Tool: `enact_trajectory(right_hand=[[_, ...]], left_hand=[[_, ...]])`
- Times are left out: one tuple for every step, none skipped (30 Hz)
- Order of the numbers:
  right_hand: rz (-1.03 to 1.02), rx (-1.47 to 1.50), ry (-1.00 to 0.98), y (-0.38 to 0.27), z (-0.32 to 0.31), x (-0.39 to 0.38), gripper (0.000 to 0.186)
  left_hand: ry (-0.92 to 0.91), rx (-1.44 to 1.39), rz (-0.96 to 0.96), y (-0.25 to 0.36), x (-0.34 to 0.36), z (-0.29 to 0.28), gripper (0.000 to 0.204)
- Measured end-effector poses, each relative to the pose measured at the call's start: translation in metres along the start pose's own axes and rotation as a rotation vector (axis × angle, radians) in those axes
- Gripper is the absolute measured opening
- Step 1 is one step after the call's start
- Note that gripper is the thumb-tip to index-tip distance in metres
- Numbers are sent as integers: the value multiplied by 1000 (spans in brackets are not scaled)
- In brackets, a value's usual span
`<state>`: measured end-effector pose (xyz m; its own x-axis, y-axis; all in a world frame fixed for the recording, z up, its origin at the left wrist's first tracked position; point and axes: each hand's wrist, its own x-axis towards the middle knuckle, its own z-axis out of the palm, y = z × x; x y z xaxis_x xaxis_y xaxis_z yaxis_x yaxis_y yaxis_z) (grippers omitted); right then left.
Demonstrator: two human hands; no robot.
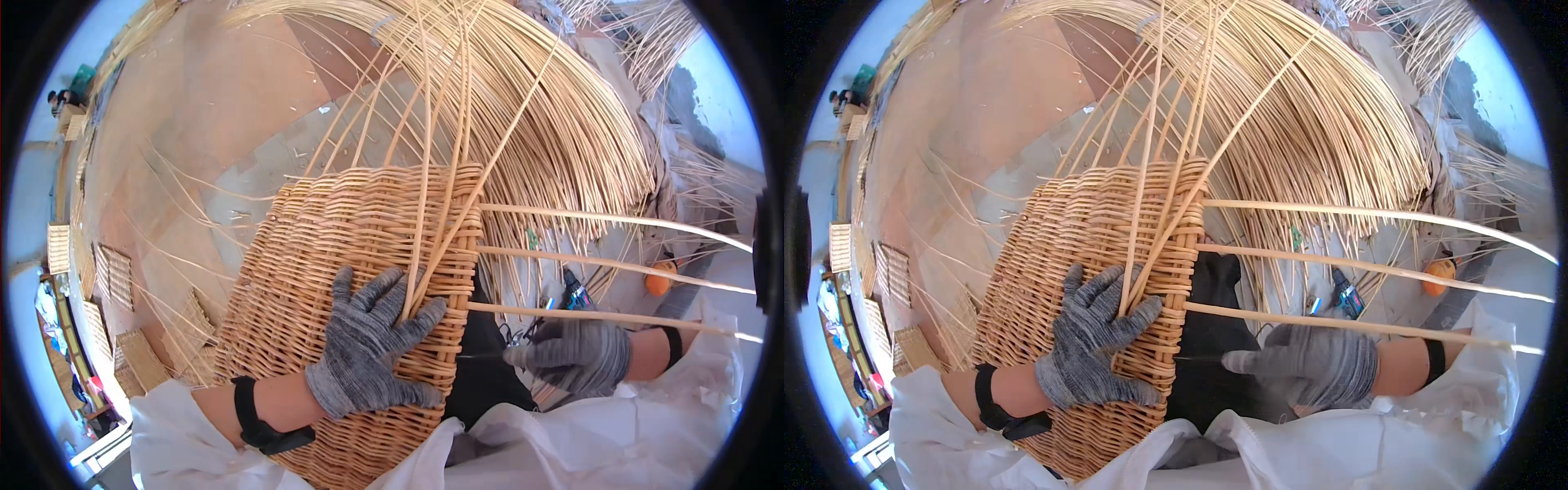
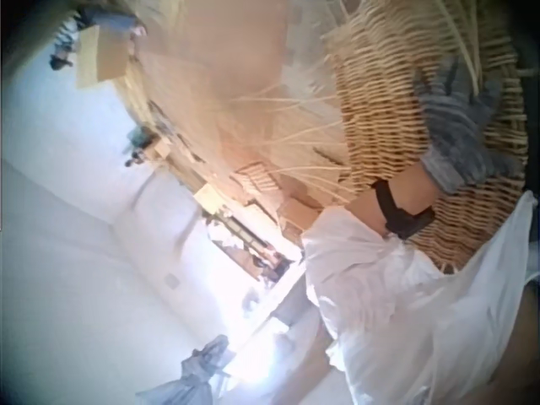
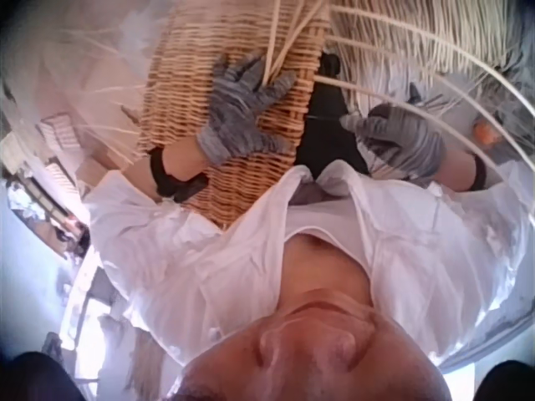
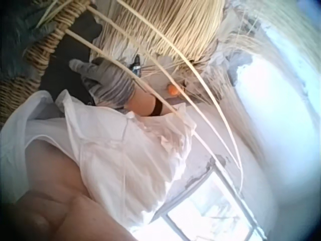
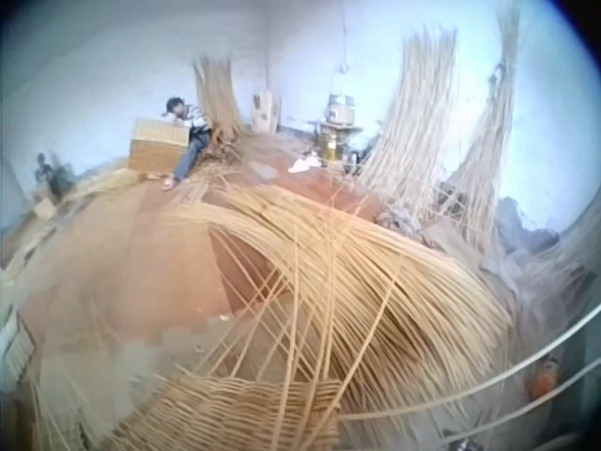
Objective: Manually weaving long wicker strips into a flat panel for a basket or furniture piece.
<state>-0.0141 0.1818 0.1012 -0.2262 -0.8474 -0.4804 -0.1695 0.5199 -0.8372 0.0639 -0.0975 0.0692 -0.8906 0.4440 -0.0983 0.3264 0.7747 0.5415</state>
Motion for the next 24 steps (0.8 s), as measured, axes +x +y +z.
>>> enact_trajectory(right_hand=[[3, -9, 14, -4, 5, -1, 29], [65, 325, 64, -7, 13, 2, 34], [120, 661, 116, -10, 20, 2, 39], [115, 654, 136, -15, 21, 1, 39], [251, 519, 60, -18, 15, 6, 40], [388, 383, -13, -21, 8, 9, 42], [571, 348, -88, -19, 10, 14, 45], [580, 352, -64, -5, 20, 15, 45], [329, 0, 156, 16, 30, 14, 40], [76, -344, 365, 21, 44, 8, 36], [70, -573, 469, 8, 45, 0, 29], [68, -807, 564, -5, 38, -5, 23], [7, -954, 624, -1, 37, -4, 20], [0, -971, 639, -7, 40, -4, 20], [81, -1014, 648, -15, 43, -4, 22], [155, -1056, 660, -21, 41, 1, 25], [299, -1020, 555, -33, 41, 3, 33], [282, -1033, 586, -37, 43, 4, 33], [68, -847, 716, -38, 47, 12, 38], [-129, -654, 831, -43, 45, 14, 44], [-116, 23, 799, -52, 41, 19, 56], [-339, 768, 763, -39, 34, 33, 52], [-232, 782, 784, -48, 23, 40, 46], [-120, 798, 803, -58, 11, 45, 39]], left_hand=[[7, 5, 14, 0, -1, 0, 92], [14, 16, 9, -2, 0, 0, 93], [20, 29, 5, -2, 0, 0, 94], [26, 37, 24, 0, -1, 2, 94], [21, 27, 11, -2, 0, 3, 95], [17, 17, 1, -3, 2, 4, 95], [33, 22, -12, -3, 0, 4, 94], [35, 21, 13, -8, 3, 6, 94], [40, 5, -11, -12, 5, 7, 91], [37, -17, -34, -11, 2, 3, 89], [76, -28, -3, -5, 7, -2, 75], [70, -34, 37, -3, 12, -3, 75], [119, -131, 20, -9, 15, 0, 69], [191, -217, -2, -14, 15, 0, 64], [221, -178, -24, -15, 12, 0, 65], [243, -156, -18, -17, 12, 0, 65], [285, -575, -94, -16, 8, -1, 70], [316, -995, -166, -15, 4, -2, 75], [473, -922, -55, -19, -2, 3, 79], [477, -902, -23, -6, -5, -2, 79], [342, -1154, -8, 8, -10, -8, 71], [178, -1410, 8, 24, -10, -9, 64], [175, -1401, 25, 37, -13, -11, 64], [60, -1468, -36, 47, -15, -11, 56]])
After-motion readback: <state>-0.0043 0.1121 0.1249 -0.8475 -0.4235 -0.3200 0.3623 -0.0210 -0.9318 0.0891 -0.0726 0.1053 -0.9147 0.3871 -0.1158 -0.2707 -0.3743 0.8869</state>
